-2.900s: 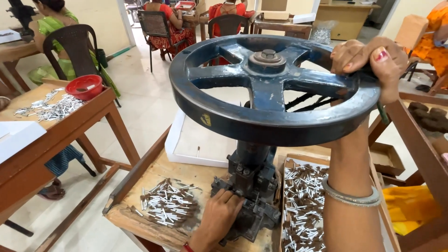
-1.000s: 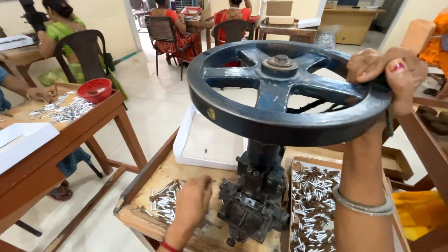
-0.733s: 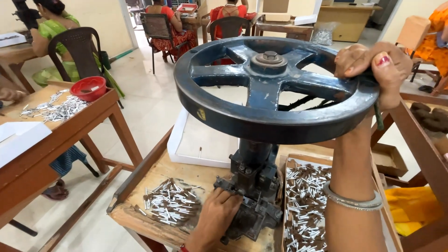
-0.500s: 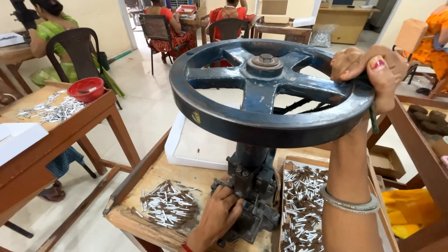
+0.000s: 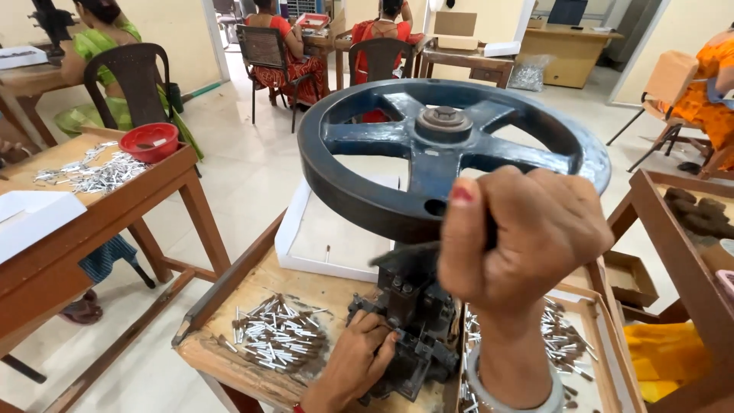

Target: Operating a manual hand-wheel press to process or assemble small industrial components.

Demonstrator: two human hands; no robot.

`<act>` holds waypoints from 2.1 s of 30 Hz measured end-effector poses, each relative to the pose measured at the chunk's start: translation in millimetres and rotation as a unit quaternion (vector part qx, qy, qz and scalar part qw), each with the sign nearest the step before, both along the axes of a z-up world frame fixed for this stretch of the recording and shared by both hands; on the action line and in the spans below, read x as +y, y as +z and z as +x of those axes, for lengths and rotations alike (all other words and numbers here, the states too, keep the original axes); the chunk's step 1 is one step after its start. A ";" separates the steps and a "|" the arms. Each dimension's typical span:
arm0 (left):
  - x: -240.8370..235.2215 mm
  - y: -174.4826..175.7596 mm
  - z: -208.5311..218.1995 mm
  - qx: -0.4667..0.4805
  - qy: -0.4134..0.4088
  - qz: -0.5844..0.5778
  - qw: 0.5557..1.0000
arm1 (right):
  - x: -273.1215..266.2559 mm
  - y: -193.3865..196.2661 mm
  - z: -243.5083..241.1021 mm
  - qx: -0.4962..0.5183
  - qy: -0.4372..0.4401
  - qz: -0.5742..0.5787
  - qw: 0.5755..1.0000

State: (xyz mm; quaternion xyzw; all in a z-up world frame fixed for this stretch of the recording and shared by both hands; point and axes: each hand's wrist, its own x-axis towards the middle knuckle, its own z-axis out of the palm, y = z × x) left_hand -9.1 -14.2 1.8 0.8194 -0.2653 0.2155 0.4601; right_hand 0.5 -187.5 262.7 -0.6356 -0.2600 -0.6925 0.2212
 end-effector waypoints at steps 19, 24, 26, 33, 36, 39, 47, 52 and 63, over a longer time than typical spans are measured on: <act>28.3 0.5 4.5 -0.051 0.158 -0.062 0.984 | -182.1 -48.4 250.8 0.132 0.522 -0.130 0.832; 108.9 -66.5 78.1 0.056 0.245 0.168 0.953 | -199.5 -74.1 268.9 0.186 0.830 0.161 0.501; 117.2 -102.3 98.4 0.022 0.215 0.342 0.914 | -152.0 -25.6 180.5 0.127 0.591 -0.009 0.797; 57.7 23.3 9.7 0.046 0.161 0.154 0.974 | -149.5 -3.8 148.6 0.227 0.506 -0.086 0.828; 35.8 8.1 -7.4 0.039 0.090 0.038 0.994 | -142.8 -0.2 144.7 0.193 0.572 -0.001 0.797; 16.4 -11.4 -12.9 -0.062 0.060 -0.012 0.996 | -136.2 11.0 133.2 0.226 0.515 -0.095 0.821; -6.9 -26.1 16.9 -0.128 0.110 0.098 0.981 | -131.1 13.1 135.5 0.174 0.497 -0.106 0.843; -4.6 0.4 12.4 -0.066 0.065 0.026 0.995 | -130.1 8.4 148.5 0.175 0.566 -0.046 0.804; -0.9 5.8 2.4 -0.039 0.023 -0.041 0.998 | -40.4 5.9 37.4 0.041 0.362 0.081 0.928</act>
